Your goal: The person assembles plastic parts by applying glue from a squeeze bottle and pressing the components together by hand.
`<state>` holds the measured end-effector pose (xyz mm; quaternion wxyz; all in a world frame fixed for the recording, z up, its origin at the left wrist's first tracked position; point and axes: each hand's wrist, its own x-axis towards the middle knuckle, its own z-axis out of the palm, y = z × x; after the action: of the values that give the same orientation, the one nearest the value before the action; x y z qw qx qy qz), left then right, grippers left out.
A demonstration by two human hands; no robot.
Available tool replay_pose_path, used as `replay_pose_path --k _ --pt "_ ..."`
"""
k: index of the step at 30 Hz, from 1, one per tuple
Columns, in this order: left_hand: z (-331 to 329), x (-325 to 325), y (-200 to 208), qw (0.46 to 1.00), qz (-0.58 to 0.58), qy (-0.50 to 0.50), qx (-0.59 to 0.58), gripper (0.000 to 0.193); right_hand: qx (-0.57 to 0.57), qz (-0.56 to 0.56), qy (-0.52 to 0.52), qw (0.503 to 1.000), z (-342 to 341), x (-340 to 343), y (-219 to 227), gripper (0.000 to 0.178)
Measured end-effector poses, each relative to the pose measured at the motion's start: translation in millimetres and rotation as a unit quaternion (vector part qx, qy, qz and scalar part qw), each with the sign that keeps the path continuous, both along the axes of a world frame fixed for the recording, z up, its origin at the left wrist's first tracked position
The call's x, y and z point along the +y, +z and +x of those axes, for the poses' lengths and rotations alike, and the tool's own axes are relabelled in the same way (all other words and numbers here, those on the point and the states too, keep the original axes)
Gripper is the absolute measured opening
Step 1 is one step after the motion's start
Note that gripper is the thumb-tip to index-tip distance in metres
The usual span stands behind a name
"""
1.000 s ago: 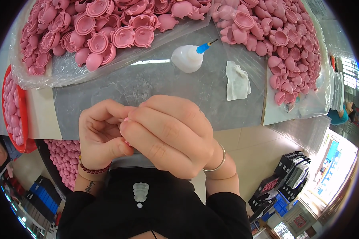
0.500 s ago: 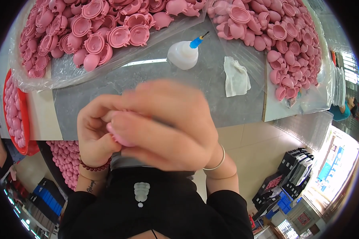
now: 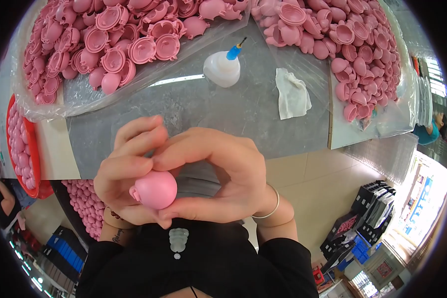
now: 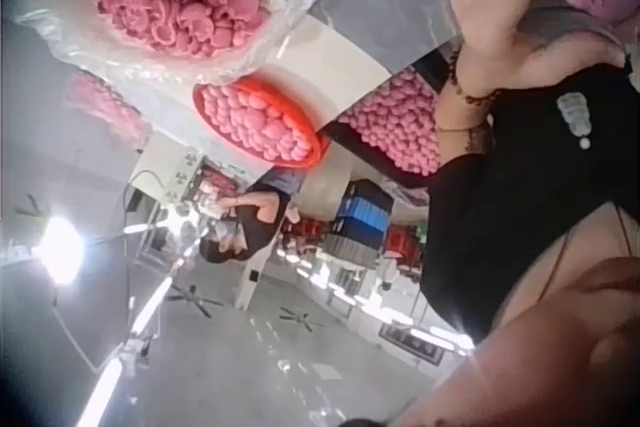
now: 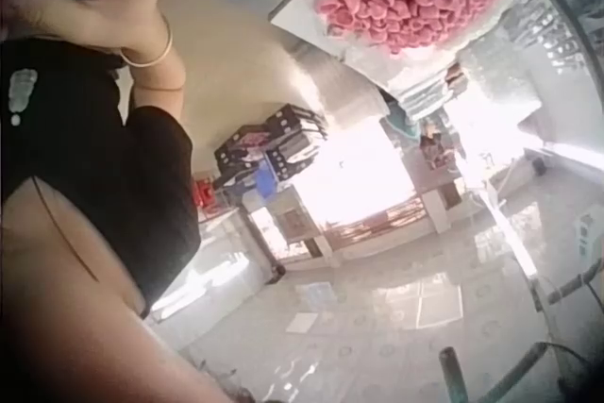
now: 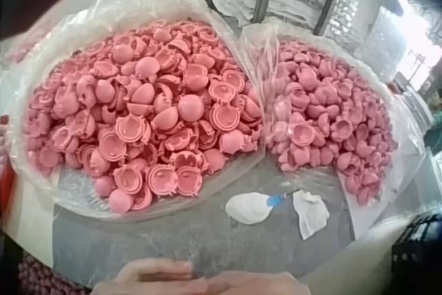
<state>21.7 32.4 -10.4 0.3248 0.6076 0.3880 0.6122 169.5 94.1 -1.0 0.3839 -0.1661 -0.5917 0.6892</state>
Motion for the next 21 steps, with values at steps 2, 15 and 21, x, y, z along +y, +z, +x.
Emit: replay_pose_path --k 2,15,21 --pt "-2.5 3.5 1.0 0.999 -0.011 -0.001 0.034 0.036 -0.010 0.056 -0.021 0.998 -1.0 2.0 -0.6 0.042" --pt "-7.8 -11.2 -6.7 0.779 -0.181 -0.130 -0.585 0.059 -0.230 0.277 -0.375 0.854 -2.0 42.0 7.0 0.036" --pt "-17.6 -18.0 -3.1 0.737 -0.166 -0.218 -0.618 0.055 -0.343 0.341 -0.294 0.824 0.3 38.6 -3.9 0.041"
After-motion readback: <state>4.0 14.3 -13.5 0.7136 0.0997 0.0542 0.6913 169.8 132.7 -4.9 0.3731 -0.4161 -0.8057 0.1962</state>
